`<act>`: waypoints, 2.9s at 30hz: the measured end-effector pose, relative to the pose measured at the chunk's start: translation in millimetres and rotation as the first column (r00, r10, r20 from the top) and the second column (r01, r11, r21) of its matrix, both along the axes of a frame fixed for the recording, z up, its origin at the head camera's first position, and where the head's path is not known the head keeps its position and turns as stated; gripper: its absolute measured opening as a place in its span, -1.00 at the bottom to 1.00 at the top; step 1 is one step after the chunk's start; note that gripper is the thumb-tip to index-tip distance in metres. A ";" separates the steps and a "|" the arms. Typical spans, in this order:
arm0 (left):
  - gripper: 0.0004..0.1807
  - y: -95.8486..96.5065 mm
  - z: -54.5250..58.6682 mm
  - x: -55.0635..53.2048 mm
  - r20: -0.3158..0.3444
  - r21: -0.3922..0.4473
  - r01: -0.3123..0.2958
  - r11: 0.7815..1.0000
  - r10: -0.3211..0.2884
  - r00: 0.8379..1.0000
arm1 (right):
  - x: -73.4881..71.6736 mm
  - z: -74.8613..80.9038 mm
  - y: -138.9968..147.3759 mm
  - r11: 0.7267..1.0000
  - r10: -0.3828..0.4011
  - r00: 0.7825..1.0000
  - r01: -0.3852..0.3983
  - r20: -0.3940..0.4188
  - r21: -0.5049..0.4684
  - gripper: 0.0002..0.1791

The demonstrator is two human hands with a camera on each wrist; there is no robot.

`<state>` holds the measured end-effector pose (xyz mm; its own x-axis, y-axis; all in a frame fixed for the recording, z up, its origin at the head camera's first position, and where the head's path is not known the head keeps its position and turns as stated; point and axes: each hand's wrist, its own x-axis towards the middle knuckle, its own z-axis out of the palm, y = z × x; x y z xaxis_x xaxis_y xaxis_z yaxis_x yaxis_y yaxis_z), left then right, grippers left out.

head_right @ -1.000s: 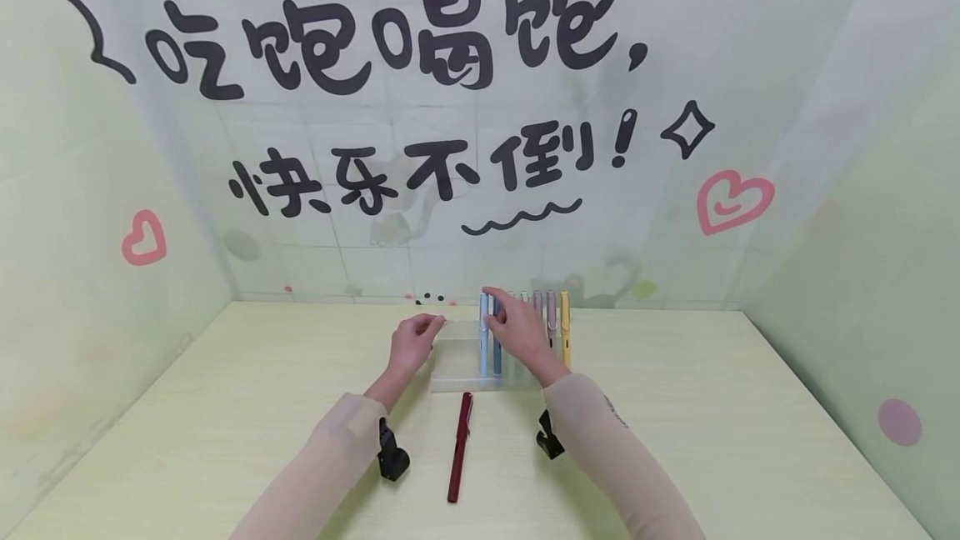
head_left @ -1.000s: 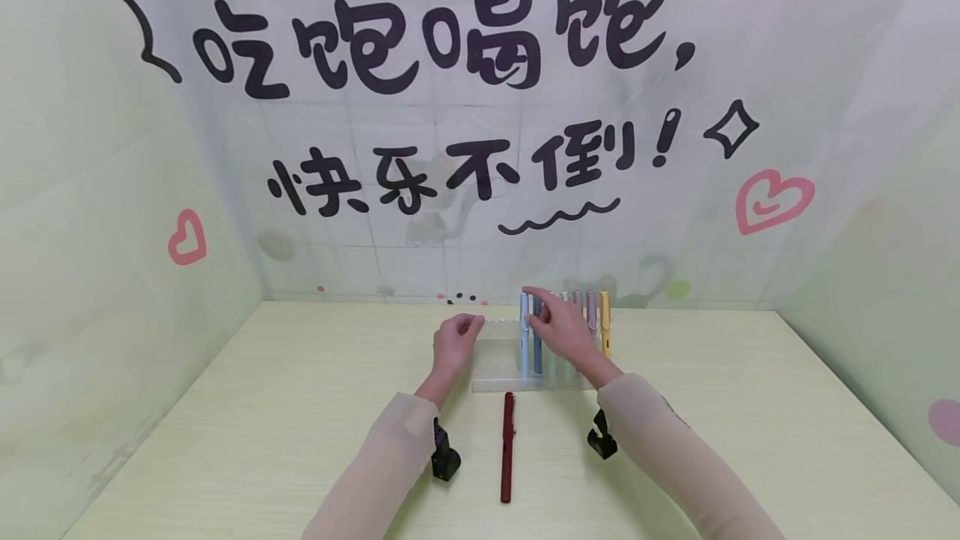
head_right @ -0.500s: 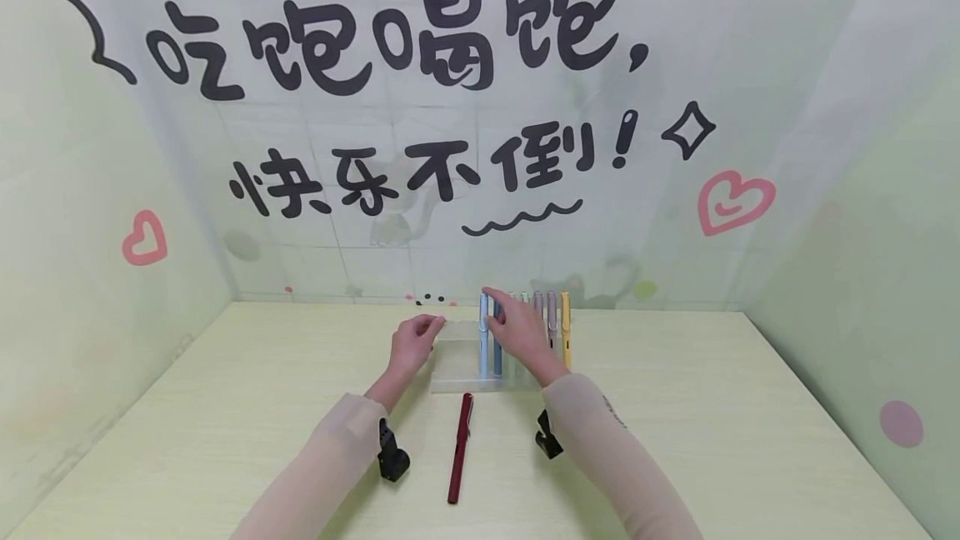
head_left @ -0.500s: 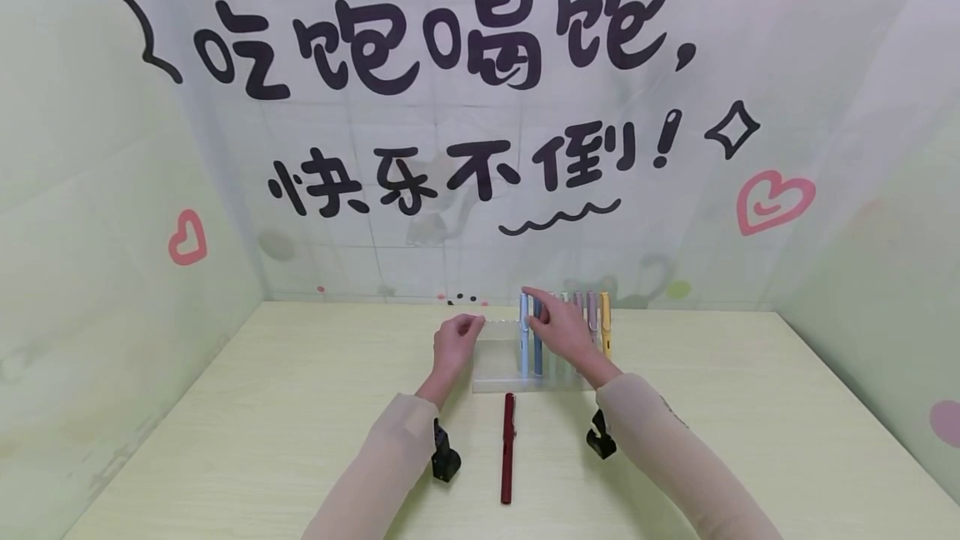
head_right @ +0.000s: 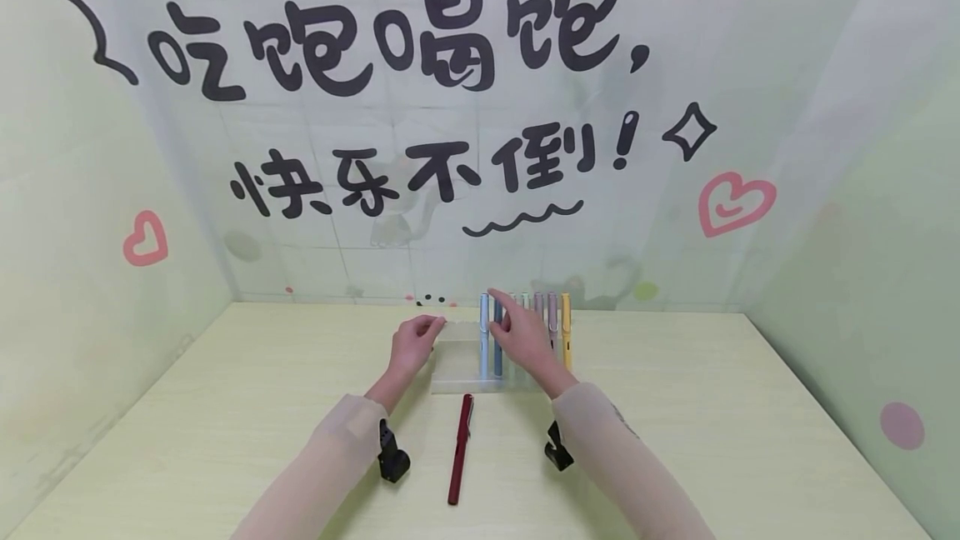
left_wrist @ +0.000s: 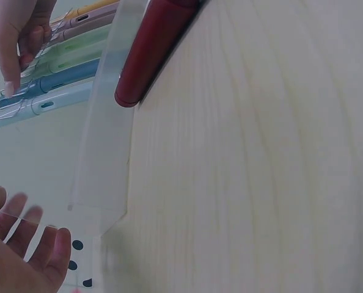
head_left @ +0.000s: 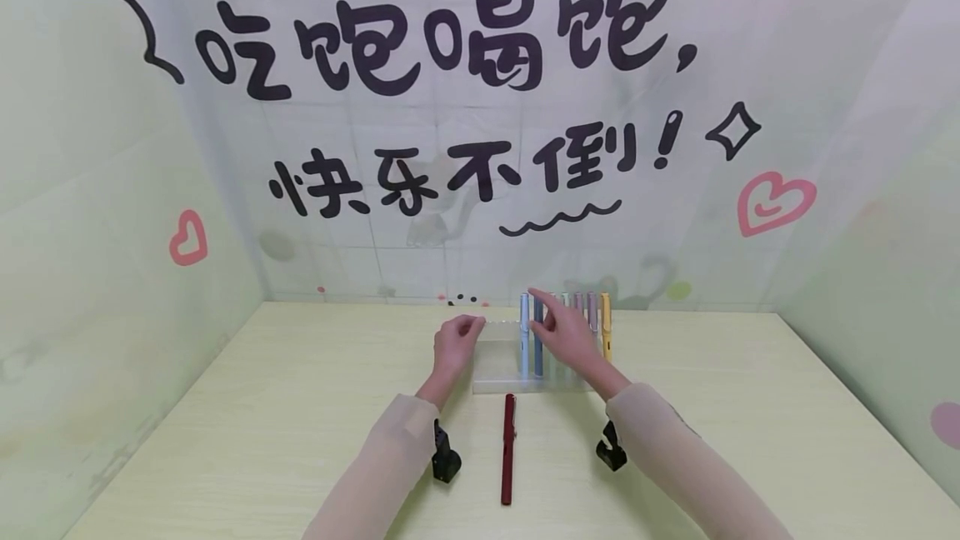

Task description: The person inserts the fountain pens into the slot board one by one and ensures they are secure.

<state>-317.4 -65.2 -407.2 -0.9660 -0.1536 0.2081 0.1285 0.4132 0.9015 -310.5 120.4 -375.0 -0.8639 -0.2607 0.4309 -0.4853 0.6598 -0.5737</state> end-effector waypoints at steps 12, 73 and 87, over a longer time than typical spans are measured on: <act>-0.73 -0.2 -0.2 1.8 -0.019 -0.001 0.015 1.000 -0.015 1.000 | 18.5 -15.7 7.3 0.998 0.049 0.999 -0.049 -0.022 -0.038 -0.56; -0.74 -0.4 0.9 2.1 -0.043 -0.002 0.023 1.000 -0.023 0.999 | 60.4 -43.6 -14.6 0.964 0.208 0.903 -0.254 0.376 0.075 -0.70; -0.72 0.5 0.1 1.7 -0.045 -0.004 0.008 1.000 -0.008 0.999 | 61.1 -41.6 -9.2 0.971 0.191 0.884 -0.233 0.426 0.048 -0.80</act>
